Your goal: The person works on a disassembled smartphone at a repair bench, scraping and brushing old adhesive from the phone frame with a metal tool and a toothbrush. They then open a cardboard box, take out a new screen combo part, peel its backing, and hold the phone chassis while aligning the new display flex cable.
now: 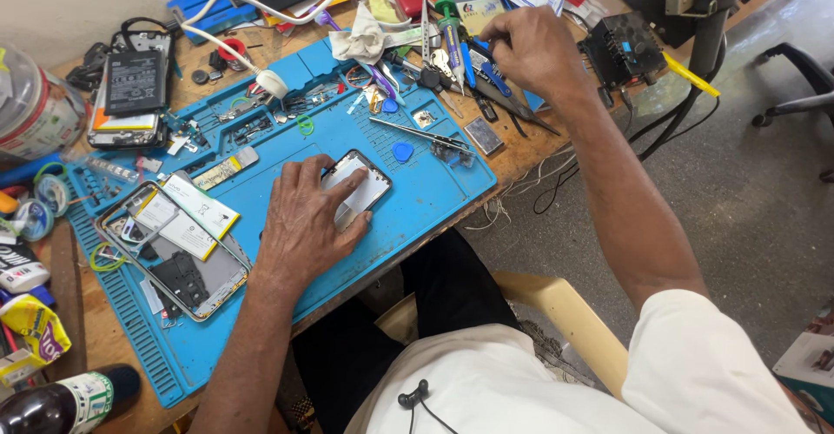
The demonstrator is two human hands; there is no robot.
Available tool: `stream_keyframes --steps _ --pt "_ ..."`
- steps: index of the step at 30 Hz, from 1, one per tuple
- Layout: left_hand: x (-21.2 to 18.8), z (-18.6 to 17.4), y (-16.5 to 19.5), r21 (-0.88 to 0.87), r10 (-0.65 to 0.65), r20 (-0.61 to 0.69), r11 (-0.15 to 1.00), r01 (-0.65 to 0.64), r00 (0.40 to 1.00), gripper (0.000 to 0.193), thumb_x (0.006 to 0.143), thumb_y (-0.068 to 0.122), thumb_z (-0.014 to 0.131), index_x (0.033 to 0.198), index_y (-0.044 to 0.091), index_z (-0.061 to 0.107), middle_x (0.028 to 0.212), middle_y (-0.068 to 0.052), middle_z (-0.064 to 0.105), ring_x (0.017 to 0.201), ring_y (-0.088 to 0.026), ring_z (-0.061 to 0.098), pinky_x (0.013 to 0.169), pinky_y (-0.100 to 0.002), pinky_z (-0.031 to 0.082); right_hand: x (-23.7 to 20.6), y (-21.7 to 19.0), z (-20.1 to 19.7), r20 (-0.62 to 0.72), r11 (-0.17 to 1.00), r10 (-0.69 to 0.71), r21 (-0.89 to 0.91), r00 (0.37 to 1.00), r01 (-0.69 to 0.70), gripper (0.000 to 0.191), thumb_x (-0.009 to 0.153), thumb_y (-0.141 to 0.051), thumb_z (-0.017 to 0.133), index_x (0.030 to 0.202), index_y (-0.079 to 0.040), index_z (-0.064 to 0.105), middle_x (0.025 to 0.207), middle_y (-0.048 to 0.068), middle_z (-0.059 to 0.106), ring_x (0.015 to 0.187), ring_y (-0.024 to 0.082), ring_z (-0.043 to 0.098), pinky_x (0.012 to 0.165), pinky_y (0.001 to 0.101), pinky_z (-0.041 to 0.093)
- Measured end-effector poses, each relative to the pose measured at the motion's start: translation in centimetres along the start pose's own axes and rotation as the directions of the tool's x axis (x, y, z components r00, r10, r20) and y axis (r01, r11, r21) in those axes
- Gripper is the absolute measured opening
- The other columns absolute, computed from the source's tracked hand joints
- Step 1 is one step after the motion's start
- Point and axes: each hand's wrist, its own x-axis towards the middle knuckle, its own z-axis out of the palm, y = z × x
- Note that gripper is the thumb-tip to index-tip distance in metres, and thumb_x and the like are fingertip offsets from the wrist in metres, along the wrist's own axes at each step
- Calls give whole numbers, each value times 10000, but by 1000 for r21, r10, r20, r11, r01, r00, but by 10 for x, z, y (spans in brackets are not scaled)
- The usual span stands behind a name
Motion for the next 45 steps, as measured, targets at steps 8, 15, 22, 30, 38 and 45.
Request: stream_keyframes --steps 8,15,22,30,38,45 --pt "0 -2 0 -18 24 -32 1000 -25 999 537 774 350 782 1284 188 736 1287 -181 581 1146 -358 507 1013 -485 429 23 -45 18 -33 978 -202 38 979 203 188 874 -109 718 1028 -73 821 935 187 761 851 343 733 812 459 579" --pt "-4 4 -8 -16 36 -38 999 -36 999 535 787 367 780 1285 176 735 1260 -178 586 1155 -355 496 979 -483 433 10 -81 42 96 940 -286 223 953 259 206 905 -189 764 1059 -52 777 944 165 756 839 302 767 804 416 601" --pt "-1 -2 -5 -10 49 -28 999 -50 998 535 792 385 775 1287 187 729 1251 -163 578 1111 -351 498 943 -481 438 42 -109 56 59 945 -274 204 960 257 415 854 -172 764 1245 -60 684 937 163 760 842 282 740 735 396 594" --pt "-8 10 -13 -26 71 -49 997 -73 996 526 807 353 804 1296 174 729 1223 -145 571 1113 -347 502 938 -475 446 -54 -59 11 360 237 -81 913 929 -333 454 1052 -6 450 1497 48 521 990 85 651 780 89 593 663 220 503" --pt "-9 5 -11 -15 82 -75 996 -84 994 515 811 359 788 1286 169 724 1246 -176 568 1115 -377 499 944 -490 434 -120 -65 34 442 21 235 888 865 -460 145 1124 -233 545 1126 -91 514 812 -30 569 619 45 468 480 206 325" --pt "-1 -1 -4 7 96 -50 995 -95 994 570 800 340 765 1350 214 687 1246 -179 559 1092 -378 495 941 -508 427 -138 -68 26 512 -191 141 854 847 -484 339 1081 -275 485 1254 -21 630 730 6 589 553 56 470 479 207 369"
